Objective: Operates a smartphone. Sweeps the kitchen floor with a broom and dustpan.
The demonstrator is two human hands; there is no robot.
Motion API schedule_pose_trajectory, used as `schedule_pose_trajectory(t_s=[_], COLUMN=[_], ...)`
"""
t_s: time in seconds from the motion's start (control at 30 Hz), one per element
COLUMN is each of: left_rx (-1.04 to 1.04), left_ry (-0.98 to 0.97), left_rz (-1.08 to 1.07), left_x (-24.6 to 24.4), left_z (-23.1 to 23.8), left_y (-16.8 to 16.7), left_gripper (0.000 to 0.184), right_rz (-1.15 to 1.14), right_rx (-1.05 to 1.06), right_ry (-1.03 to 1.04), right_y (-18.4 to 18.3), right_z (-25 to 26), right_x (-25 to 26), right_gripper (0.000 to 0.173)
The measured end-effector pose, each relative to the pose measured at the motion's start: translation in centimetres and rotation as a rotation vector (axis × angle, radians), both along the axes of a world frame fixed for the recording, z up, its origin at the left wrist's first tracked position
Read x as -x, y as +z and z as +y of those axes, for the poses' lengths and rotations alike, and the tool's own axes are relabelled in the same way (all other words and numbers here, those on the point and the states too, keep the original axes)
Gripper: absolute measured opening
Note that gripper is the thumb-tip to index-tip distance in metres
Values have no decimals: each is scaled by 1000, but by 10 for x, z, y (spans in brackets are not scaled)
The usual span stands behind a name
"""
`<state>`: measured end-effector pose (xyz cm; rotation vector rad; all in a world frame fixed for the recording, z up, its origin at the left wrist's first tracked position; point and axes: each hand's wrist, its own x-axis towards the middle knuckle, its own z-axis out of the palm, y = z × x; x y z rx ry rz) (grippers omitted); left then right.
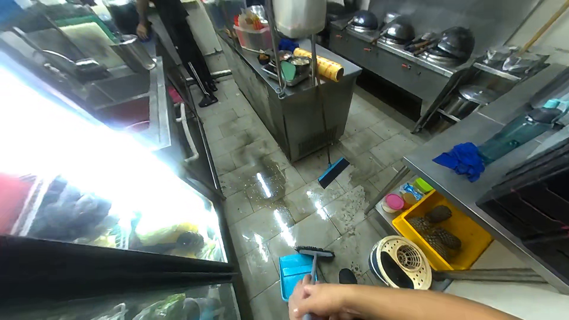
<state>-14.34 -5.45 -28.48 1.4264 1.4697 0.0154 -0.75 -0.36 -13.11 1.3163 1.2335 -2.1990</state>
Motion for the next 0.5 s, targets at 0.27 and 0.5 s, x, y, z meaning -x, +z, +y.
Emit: schedule_pose_trajectory(t_s=[0.27,0.5], left_rx=[-61,119], left_ry=[345,617], left_rz=[351,253], left_x=[-17,33], left_z=[-14,-55], left_y=[-8,-49], left_gripper=[54,64], right_rz=[-129,-564], right_rx=[36,-40], right_ry=[-386,-43], right_y=[14,28], right_z=[29,50], right_x=[-52,-170], right_gripper=[34,69])
